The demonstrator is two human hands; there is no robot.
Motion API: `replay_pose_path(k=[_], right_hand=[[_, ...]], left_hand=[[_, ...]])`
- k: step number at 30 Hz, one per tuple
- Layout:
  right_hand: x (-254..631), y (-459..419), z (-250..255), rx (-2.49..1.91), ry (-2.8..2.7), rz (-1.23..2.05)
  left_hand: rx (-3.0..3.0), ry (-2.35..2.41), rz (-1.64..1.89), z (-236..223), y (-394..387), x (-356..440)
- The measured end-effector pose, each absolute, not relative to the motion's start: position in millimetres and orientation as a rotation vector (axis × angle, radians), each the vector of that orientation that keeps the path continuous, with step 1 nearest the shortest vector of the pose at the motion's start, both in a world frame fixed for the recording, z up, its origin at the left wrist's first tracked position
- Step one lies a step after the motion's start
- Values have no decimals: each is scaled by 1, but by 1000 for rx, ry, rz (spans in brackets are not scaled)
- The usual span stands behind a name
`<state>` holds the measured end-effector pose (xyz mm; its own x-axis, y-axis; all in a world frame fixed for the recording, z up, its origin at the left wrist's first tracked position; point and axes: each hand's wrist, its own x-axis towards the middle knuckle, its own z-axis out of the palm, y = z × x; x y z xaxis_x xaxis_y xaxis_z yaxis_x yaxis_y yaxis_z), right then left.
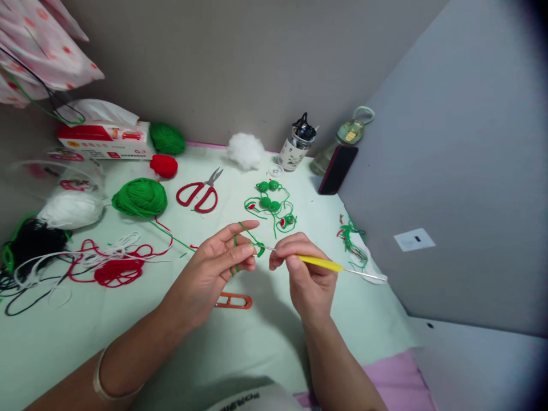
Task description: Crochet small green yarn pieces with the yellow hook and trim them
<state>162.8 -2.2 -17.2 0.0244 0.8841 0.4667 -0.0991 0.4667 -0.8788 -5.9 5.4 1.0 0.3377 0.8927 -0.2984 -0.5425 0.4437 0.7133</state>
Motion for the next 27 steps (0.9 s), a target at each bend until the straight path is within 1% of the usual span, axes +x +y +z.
replay_pose_path(k=[7,10,19,22,25,27], right_hand=[[162,-4,-16,-810,-1270,942],[162,-6,-14,-833,-1323,891],[165,-14,-8,-899,-1717,428],[163,-15,-17,-942,-1839,183],[162,-16,-25,-909,-1889,-88],[161,-16,-26,-859,-1842,-58]], left_hand=[[616,772,1008,2,7,-6],[688,814,1021,0,6,-5],[875,955,1173,-7,2,-3],[817,897,1104,-6,1,-2],[656,779,952,-6,2,-3],[555,711,861,-6,4,-5]])
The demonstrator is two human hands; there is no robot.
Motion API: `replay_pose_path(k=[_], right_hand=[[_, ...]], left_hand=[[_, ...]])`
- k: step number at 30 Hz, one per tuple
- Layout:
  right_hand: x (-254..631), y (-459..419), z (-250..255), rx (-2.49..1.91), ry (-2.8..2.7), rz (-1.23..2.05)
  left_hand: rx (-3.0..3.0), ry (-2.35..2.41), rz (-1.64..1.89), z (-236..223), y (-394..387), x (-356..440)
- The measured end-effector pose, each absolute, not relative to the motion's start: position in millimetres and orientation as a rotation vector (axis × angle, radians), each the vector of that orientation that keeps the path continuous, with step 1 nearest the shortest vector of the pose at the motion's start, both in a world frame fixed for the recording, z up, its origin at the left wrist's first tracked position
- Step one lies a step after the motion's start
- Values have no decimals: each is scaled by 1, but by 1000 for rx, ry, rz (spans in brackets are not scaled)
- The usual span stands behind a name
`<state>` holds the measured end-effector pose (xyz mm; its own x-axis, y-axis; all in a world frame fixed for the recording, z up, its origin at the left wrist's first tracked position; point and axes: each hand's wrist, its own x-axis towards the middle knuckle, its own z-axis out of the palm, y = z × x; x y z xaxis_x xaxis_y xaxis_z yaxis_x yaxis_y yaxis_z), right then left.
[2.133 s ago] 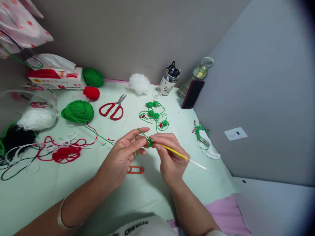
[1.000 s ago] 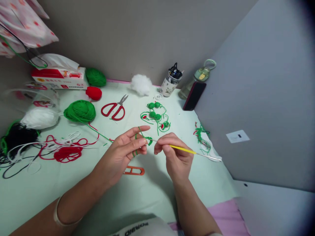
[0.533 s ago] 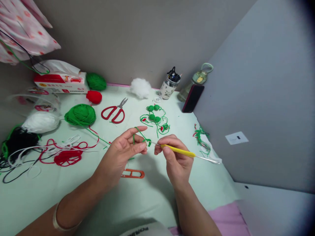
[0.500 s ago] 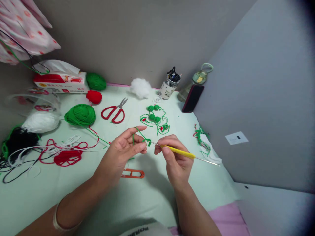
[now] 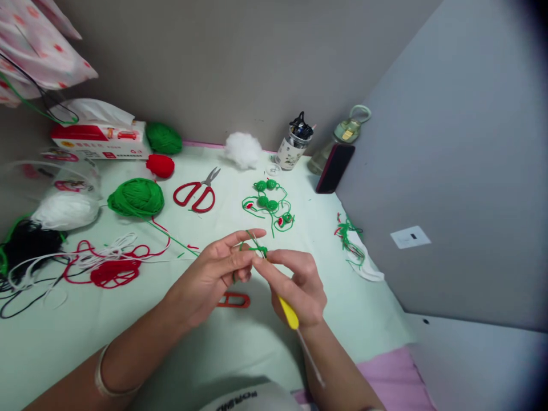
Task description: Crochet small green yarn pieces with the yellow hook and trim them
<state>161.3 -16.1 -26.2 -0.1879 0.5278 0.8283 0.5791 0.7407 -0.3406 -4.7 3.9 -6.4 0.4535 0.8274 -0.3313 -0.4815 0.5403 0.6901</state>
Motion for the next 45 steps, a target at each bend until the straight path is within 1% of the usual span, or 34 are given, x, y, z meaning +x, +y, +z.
replay_pose_path(k=[4,7,10,11,13,16,20,21,23,25,26,28,30,41,43,45], right_hand=[[164,-13,-16,-876,-1706,341],[167,-9,-10,-913,-1531,587],[167,-4,-10,-861,-1329,864],[166,-3,-11,-841,-1302,912],[164,-2,-13,-842,-1330,897],[160,-3,-13,-870,-1399,781],[157,-8,-13,-878,-1413,743],[156,-10,-14,-903,-1462,694],[155,-14,-17,-951,-1633,494],[154,-17,-21,-970,-1765,272],[154,-18,-22,-968,-1780,221],[154,-17,-22,-963,-1707,291],[155,-14,-19,-959,-1591,468],[166,1,-16,-871,-1086,997],[166,1,-16,-849,-1070,1071],[163,0,-15,-849,-1178,1051]], left_hand=[[538,728,892,-5,9,-8],[655,850,962,-2,10,-10],[781,939,1027,-2,6,-7],[812,946,1041,-2,4,-6],[846,937,1047,-3,0,-3],[828,902,1042,-6,-3,1],[730,887,1074,-7,-4,4],[701,885,1084,-7,-4,5],[642,869,1081,-7,-5,6],[580,828,1031,-7,-6,8],[549,794,995,-7,-6,8],[499,724,938,-8,-5,8],[481,688,924,-9,-3,7],[544,847,976,-8,4,-4],[584,873,983,-7,2,-3],[667,905,1003,-6,0,-2]])
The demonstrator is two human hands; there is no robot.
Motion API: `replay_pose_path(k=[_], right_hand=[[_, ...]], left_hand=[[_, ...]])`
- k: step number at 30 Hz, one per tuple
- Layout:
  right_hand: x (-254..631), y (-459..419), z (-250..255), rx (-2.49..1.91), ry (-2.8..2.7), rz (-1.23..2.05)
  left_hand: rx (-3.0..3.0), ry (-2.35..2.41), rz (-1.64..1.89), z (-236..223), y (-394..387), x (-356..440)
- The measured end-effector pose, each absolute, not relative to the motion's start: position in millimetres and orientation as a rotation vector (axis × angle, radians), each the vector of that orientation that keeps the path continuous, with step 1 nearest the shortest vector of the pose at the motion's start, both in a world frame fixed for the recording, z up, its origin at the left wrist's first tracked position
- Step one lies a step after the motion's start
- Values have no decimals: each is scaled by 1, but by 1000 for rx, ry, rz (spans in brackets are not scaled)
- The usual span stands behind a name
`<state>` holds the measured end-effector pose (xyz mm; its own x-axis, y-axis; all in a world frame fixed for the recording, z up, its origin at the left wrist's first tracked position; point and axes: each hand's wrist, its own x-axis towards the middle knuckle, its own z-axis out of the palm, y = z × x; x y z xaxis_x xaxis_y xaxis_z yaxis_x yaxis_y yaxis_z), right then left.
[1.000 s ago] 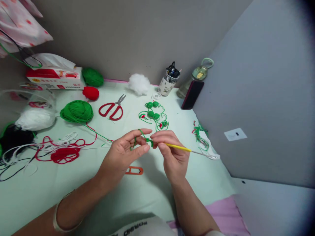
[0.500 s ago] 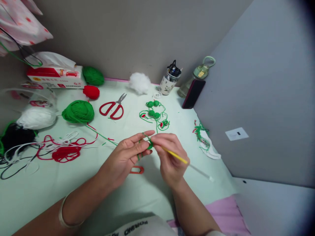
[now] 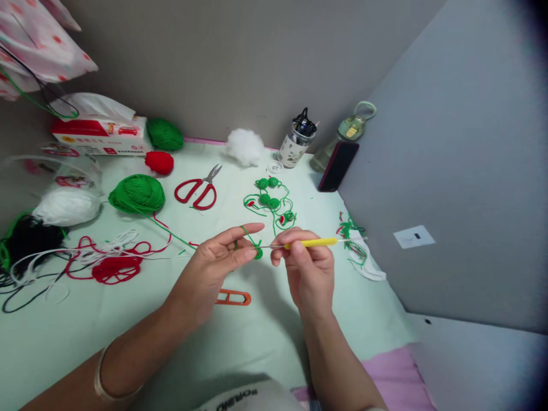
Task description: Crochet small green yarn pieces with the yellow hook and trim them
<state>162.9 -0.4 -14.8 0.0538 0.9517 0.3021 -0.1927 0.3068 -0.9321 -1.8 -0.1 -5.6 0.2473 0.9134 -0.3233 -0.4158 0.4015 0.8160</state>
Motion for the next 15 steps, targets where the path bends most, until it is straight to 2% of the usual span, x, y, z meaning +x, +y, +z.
replay_pose_path(k=[5,11,15], right_hand=[[157,-7,-14,-930,-1470,739],[162,1,-16,-833,-1161,1115],[166,1,-13,-776,-1149,1154]], left_hand=[[764,905,1012,-5,-2,-2],[663,814,961,-2,2,-3],[764,831,952,0,2,-6]])
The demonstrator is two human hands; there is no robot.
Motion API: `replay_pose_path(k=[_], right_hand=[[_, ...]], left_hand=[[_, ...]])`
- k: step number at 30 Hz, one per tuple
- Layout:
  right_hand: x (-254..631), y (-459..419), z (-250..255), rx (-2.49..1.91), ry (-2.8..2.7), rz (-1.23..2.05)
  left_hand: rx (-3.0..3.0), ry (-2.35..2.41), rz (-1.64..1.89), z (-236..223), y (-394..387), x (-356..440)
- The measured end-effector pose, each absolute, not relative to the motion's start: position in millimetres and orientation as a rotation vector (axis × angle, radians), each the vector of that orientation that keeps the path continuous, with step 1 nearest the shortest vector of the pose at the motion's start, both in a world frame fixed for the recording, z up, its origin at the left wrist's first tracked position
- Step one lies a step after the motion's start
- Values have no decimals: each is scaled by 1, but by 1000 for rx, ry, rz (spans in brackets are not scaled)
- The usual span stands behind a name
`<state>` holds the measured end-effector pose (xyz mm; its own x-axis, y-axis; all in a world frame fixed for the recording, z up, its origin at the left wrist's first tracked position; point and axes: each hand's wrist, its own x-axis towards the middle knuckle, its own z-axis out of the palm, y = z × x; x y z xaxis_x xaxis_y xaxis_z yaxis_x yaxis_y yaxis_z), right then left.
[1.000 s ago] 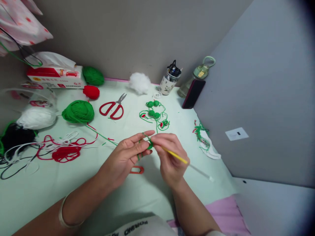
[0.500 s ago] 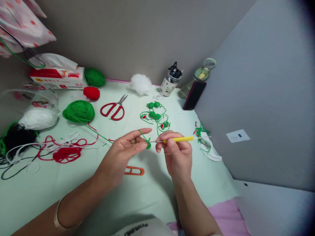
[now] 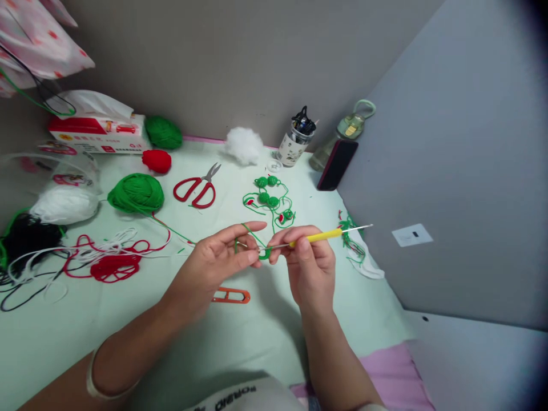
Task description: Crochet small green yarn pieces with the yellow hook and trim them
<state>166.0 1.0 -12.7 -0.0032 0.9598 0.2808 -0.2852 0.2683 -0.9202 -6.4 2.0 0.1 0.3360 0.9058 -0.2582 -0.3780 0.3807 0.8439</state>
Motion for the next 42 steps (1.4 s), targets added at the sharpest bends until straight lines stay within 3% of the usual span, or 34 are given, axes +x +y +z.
replay_pose_path(k=[22,42], right_hand=[[168,1,-11,-682,-1124,1358],[165,4,-15,-739,-914,1533]], left_hand=[[899,672,720,4,9,-19],[729,807,978,-1,0,-3]])
